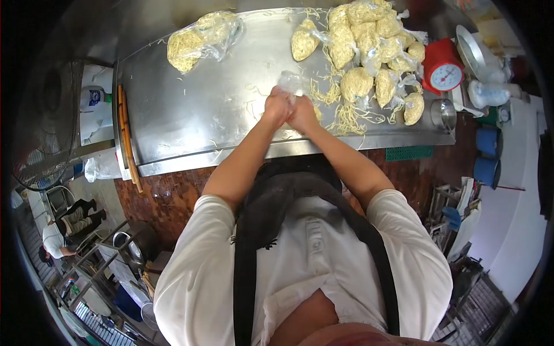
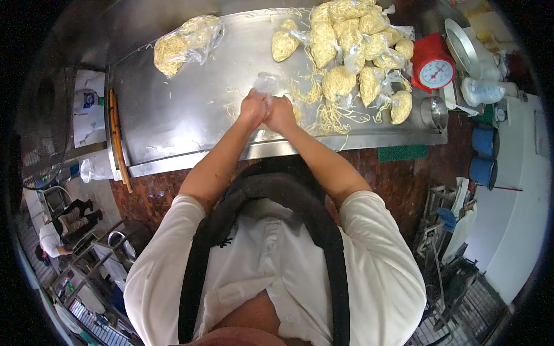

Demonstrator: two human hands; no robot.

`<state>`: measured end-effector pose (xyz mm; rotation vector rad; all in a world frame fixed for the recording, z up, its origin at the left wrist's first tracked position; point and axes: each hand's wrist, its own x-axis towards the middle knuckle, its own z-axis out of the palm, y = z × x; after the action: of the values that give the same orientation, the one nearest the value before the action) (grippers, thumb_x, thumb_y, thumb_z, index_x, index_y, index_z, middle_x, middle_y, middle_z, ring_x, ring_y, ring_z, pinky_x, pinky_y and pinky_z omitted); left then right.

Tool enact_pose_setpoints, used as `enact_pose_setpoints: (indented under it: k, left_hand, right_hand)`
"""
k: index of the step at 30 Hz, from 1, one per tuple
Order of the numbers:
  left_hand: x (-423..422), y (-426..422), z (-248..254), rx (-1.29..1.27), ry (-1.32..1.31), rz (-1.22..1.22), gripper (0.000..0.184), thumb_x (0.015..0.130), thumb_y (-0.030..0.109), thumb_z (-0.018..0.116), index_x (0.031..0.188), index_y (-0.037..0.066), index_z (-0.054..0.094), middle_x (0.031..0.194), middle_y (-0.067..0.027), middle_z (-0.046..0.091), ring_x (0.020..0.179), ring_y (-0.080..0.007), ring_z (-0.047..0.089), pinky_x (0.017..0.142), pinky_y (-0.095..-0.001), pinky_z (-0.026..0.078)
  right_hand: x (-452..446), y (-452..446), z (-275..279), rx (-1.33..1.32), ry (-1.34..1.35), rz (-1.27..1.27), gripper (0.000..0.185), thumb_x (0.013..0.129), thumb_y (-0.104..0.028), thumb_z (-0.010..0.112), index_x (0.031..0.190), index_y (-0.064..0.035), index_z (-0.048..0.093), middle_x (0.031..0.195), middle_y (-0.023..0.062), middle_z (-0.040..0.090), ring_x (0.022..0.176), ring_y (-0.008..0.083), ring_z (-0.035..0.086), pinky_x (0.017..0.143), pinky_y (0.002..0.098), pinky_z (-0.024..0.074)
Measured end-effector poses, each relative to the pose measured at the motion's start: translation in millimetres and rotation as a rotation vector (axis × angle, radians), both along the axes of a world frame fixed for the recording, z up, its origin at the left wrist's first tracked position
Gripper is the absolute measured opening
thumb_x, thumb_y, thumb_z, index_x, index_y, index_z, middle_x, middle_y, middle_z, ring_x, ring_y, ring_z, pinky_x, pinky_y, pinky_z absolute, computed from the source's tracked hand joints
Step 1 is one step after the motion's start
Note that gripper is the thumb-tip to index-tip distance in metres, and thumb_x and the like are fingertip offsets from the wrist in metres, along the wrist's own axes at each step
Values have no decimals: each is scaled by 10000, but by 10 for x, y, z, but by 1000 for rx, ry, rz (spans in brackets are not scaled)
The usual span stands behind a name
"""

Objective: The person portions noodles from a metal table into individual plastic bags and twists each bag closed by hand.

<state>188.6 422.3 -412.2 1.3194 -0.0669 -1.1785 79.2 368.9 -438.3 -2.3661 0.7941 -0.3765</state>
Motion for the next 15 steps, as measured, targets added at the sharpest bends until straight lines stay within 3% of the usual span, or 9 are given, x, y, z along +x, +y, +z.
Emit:
enact_pose_setpoints:
  k: [3,5,6,9,10,11,12,13,15]
  left_hand:
    - [-125,457,408,-286,-96,213,324,934,117,507,1248,43,477,1057,-133,591,926,-222,592,730,-393,504]
    - [-149,941,245,57,-41,211,352,971,171,494,1293,40,438,1101,-151,590,966,-248,596,801,-431,507]
    - [-129,948,195,129,104,161,353,987,205,482,1296,39,438,1106,-154,592,973,-261,596,819,-442,504]
    - [120,635,188,178,355,137,409,1028,345,446,1258,8,476,1124,-155,598,1020,-292,583,862,-459,501]
    - [318,304,348,94,318,199,479,1035,415,433,1215,-21,515,1133,-151,601,1052,-295,571,866,-453,502]
    - [593,134,481,23,19,130,461,1037,383,441,1179,-43,550,1136,-134,617,1042,-273,580,886,-442,493]
    - [685,-12,772,-169,-241,327,416,1037,329,442,1207,-33,560,1166,-121,623,1071,-267,595,948,-430,482]
    - [769,-1,956,-135,-291,286,428,1031,336,446,1192,-38,577,1138,-130,638,1046,-273,613,905,-446,504]
    - [859,172,1259,-67,-404,187,453,1020,352,454,1162,-49,612,1081,-148,670,997,-286,649,820,-476,548]
  right_hand:
    - [-43,-193,-120,431,-135,-37,376,836,-320,713,997,0,600,897,191,684,891,320,635,953,454,450]
    - [-17,-216,241,837,-320,-96,294,916,-277,659,1022,-8,607,985,186,696,936,262,655,882,407,500]
    - [44,-163,119,1059,-502,-229,224,969,-245,584,1010,-28,622,910,118,690,873,223,643,836,395,512]
    - [113,3,288,1192,-559,-232,168,964,-211,584,982,-47,615,807,79,649,798,219,626,810,393,507]
    - [184,98,581,1086,-409,-310,140,936,-178,603,967,-41,609,805,60,598,793,198,593,820,379,498]
    - [218,70,759,679,-405,-125,187,867,-194,657,960,-38,615,859,104,589,822,240,587,796,413,481]
    - [251,43,935,236,-414,-36,252,797,-209,712,954,-34,622,913,148,580,852,283,580,772,447,464]
    - [273,46,1560,-286,-343,77,286,752,-230,734,940,-40,633,945,185,570,876,321,574,762,470,447]
    - [332,-48,1942,-307,-288,34,274,727,-238,731,902,-48,639,928,196,575,891,355,568,766,492,427]
